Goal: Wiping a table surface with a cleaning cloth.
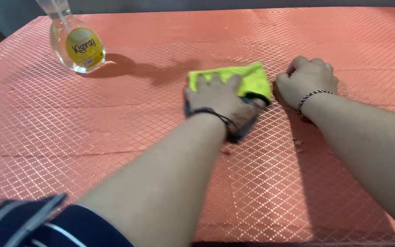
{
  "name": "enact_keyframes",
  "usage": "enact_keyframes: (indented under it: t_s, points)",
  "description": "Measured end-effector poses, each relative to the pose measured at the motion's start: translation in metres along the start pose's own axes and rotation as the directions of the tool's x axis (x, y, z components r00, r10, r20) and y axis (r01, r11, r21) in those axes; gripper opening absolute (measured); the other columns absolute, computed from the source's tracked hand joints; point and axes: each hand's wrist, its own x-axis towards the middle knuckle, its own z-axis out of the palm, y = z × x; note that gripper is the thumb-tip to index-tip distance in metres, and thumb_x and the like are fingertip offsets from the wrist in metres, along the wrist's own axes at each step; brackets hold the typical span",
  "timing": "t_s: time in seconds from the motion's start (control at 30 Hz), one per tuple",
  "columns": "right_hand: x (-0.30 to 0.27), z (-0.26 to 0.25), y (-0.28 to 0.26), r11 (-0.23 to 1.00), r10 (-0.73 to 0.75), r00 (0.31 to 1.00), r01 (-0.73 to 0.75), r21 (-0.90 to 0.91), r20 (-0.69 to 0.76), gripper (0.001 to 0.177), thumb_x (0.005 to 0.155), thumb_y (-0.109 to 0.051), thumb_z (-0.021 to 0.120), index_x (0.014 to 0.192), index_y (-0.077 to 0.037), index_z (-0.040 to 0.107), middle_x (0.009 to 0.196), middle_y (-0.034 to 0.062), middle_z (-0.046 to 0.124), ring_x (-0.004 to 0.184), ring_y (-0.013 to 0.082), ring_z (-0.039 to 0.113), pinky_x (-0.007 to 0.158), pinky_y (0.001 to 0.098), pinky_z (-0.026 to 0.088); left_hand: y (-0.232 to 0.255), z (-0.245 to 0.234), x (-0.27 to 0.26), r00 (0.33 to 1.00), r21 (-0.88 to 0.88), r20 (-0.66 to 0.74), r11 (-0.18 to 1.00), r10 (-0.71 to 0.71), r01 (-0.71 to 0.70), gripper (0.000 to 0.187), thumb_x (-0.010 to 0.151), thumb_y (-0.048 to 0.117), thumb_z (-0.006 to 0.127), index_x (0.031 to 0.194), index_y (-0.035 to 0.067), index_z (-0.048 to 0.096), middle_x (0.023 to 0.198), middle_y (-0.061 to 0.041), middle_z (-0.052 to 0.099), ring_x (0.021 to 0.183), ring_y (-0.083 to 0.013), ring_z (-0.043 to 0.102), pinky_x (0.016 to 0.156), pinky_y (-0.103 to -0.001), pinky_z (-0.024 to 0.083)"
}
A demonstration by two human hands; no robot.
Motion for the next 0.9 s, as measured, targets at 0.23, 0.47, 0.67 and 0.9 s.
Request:
enact_keyframes:
  t_s: [0.23,0.47,0.67,0.9]
  points:
    - [-0.002,-0.002,0.0,1.0,0.007,1.0,-0.007,0.01,0.018,0.04,0.097,-0.04,0.059,0.126,-0.013,0.069,0.126,0.0168,0.063,0.126,0.0348,0.051,0.104,0.0526,0.045,-0.099,-0.023,0.024,0.986,-0.184,-0.051,0.972,-0.161,0.149,0.082,0.089,0.083,0.034,0.161,0.045,0.035,0.146,-0.021,0.057,0.14,-0.0381,0.052,0.119,-0.061,0.035]
    - [-0.002,-0.001,-0.001,0.998,0.011,1.0,-0.012,0.059,0.026,0.039,0.096,-0.037,0.059,0.125,-0.012,0.07,0.128,0.0166,0.063,0.127,0.0348,0.051,0.106,0.054,0.044,-0.16,-0.027,0.031,0.862,-0.008,-0.189,0.878,-0.471,0.478,0.082,0.09,0.075,0.048,0.157,0.03,0.034,0.161,-0.023,0.029,0.15,-0.0461,0.02,0.12,-0.064,0.01]
    - [0.001,0.003,0.0,1.0,-0.015,1.0,0.015,0.027,0.006,0.04,0.096,-0.037,0.059,0.124,-0.012,0.069,0.128,0.0185,0.062,0.128,0.0356,0.05,0.104,0.0554,0.042,-0.098,0.004,0.052,0.923,-0.008,-0.147,0.933,-0.356,0.359,0.076,0.092,0.061,0.047,0.16,0.032,0.025,0.166,-0.018,0.024,0.152,-0.0451,0.018,0.121,-0.069,0.005]
    - [0.004,0.005,0.005,1.0,-0.017,1.0,0.017,0.012,-0.016,0.04,0.094,-0.038,0.061,0.123,-0.012,0.07,0.126,0.0193,0.063,0.127,0.0378,0.051,0.104,0.0543,0.044,0.025,0.015,0.008,0.998,-0.093,-0.046,0.994,-0.052,0.047,0.078,0.089,0.071,0.056,0.155,0.036,0.034,0.163,-0.024,0.022,0.153,-0.0506,0.009,0.122,-0.067,0.003]
